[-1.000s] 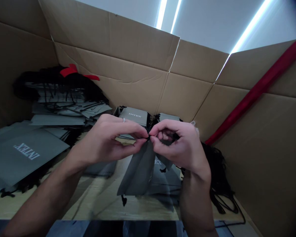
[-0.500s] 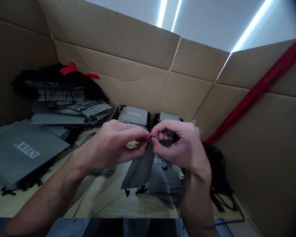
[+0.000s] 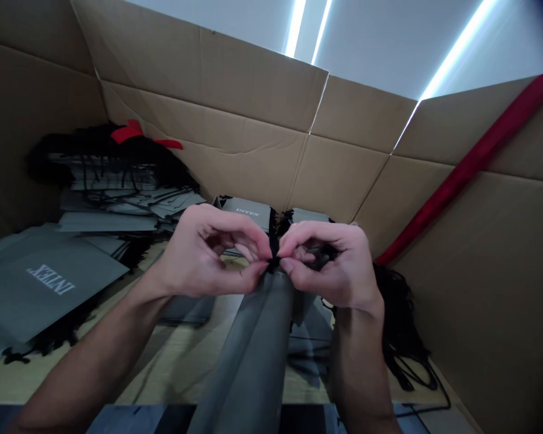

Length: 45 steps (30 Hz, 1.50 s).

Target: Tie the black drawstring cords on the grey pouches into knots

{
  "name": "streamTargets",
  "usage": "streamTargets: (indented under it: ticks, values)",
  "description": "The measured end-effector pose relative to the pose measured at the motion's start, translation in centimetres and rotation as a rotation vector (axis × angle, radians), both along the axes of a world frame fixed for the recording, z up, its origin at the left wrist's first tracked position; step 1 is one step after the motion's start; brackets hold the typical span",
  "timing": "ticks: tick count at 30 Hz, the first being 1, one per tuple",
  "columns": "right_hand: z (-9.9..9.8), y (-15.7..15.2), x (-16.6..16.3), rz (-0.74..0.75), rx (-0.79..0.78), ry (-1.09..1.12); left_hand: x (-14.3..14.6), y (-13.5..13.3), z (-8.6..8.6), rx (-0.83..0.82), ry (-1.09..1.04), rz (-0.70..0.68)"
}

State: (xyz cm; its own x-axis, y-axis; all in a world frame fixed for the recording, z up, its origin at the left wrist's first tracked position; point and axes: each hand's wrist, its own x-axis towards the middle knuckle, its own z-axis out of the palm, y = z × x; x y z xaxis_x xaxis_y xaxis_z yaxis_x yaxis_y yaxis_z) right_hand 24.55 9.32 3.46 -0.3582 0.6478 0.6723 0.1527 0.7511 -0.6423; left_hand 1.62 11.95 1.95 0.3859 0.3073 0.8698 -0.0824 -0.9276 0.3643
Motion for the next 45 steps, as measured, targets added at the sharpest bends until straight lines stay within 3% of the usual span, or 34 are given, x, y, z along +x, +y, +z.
streamTargets:
  ticks: [5,9,14,21,26,32,35,37,42,45]
  values:
    - [0.2,-0.7,0.0,-0.186,0.043,-0.075,-0.6,-1.1,0.4,0.391,0.145,0.366]
    - [0.0,-1.0,-0.2,-0.273,0.126,-0.143,-1.3,-1.7,-0.1,0.475,0.244,0.459]
    - [-0.2,-1.3,-0.5,-0.297,0.223,-0.197,-1.3,-1.6,-0.5,0.432,0.257,0.455]
    - [-0.3,-1.2,-0.5,-0.24,0.517,-0.239,-0.7,-1.7,-0.1,0.429,0.144,0.474]
    - [-0.5,-0.7,-0.2,-0.155,0.569,-0.163,-0.5,-1.2,0.3,0.304,0.026,0.332]
    - [-0.3,-0.7,-0.3,-0.089,0.476,-0.031,-0.1,-0.5,0.1,0.031,-0.11,0.027]
    - [-0.2,-0.8,-0.4,-0.072,0.42,0.016,0.1,-0.5,0.0,-0.045,-0.133,-0.041]
    - [-0.2,-0.9,-0.4,-0.113,0.427,0.024,0.2,-0.5,-0.1,-0.026,-0.121,0.002]
    - [-0.2,-1.0,-0.1,-0.221,0.465,-0.069,0.5,-0.7,-0.3,0.307,-0.091,0.268]
    - [-0.2,-1.0,0.2,-0.245,0.442,-0.072,0.8,-0.8,-0.4,0.325,-0.111,0.311]
